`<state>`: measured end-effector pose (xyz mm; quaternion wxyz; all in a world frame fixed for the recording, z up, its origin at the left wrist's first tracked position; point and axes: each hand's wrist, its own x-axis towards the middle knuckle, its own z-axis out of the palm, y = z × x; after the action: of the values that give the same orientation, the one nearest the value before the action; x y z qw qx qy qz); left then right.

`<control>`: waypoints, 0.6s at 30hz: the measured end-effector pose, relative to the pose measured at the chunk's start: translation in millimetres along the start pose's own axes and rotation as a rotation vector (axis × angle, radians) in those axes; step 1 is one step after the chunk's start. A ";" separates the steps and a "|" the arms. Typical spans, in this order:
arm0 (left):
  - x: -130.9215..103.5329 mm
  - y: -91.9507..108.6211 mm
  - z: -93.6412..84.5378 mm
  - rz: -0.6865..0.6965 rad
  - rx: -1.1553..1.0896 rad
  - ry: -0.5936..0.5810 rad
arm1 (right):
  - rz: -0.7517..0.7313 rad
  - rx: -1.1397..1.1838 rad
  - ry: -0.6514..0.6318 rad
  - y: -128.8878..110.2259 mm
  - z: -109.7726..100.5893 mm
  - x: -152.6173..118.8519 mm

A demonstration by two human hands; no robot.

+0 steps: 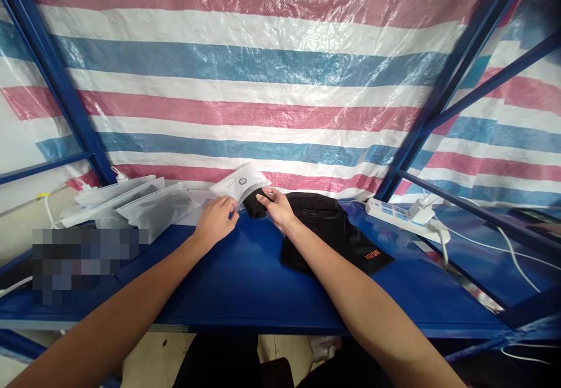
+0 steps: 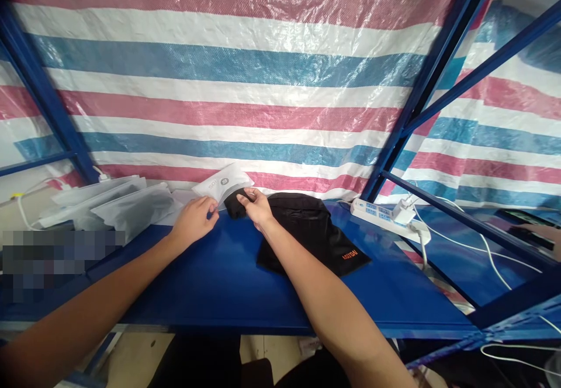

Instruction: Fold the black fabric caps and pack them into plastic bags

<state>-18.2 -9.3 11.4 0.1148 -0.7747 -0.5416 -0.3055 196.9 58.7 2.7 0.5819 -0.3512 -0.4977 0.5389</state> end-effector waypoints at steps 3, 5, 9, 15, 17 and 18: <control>0.1 4.3 -1.5 0.017 0.009 0.009 | 0.037 -0.032 0.036 0.2 2.6 -0.4; -0.8 10.4 -0.8 0.040 -0.006 0.024 | 0.051 -0.030 0.090 0.0 5.3 -1.4; -2.1 25.3 3.9 0.092 -0.082 0.034 | 0.039 0.033 0.216 0.6 13.4 -4.3; -2.0 43.4 7.4 0.174 -0.254 0.007 | 0.076 0.152 0.356 5.9 28.1 -12.1; -2.6 48.7 8.4 0.210 -0.302 -0.022 | 0.094 0.153 0.353 8.5 32.1 -14.8; -2.8 50.6 9.1 0.225 -0.325 -0.032 | 0.111 0.155 0.344 9.5 33.6 -15.6</control>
<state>30.3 -26.5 10.3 0.0130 -0.8435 -0.3970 -0.3615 163.3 40.8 -0.7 0.6533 -0.4190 -0.3277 0.5388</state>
